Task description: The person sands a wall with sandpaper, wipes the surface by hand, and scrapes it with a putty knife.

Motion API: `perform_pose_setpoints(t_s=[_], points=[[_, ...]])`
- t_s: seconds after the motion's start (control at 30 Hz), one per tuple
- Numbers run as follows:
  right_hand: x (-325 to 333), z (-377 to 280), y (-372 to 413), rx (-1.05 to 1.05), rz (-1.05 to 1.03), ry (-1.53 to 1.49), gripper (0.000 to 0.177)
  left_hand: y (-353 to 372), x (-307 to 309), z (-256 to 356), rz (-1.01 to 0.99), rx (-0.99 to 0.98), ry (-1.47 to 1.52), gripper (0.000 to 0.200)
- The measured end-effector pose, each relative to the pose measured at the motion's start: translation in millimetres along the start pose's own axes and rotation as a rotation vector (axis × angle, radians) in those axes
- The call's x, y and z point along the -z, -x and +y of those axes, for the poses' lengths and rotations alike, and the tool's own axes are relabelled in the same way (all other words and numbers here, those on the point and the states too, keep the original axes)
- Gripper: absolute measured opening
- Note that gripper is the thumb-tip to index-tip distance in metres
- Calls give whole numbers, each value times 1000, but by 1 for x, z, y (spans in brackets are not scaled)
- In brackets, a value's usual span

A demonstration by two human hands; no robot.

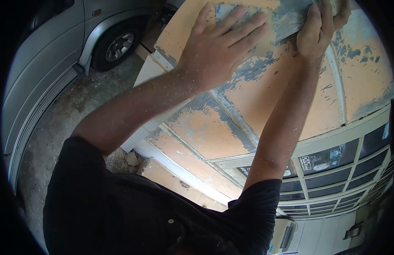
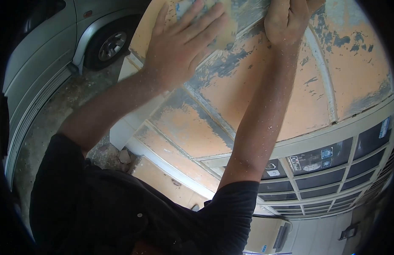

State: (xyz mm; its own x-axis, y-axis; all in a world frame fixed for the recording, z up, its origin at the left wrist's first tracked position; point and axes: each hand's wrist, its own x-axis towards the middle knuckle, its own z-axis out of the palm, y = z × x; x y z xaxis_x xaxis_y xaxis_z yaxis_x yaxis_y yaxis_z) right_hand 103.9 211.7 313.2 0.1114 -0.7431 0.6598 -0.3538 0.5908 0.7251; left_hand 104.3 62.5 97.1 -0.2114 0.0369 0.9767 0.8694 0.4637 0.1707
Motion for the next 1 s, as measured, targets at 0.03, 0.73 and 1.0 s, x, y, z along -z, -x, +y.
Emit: perform_pose_setpoints(t_s=[0.03,0.73,1.0], points=[[0,-2,0,-29,1,-42,46,40,6,7,-60,-1,-63,67],[-3,5,7,-102,59,-132,44,112,3,-9,-264,-210,-201,43],[-9,-21,-6,-140,279,-829,70,-42,14,5,-7,-108,-101,55]])
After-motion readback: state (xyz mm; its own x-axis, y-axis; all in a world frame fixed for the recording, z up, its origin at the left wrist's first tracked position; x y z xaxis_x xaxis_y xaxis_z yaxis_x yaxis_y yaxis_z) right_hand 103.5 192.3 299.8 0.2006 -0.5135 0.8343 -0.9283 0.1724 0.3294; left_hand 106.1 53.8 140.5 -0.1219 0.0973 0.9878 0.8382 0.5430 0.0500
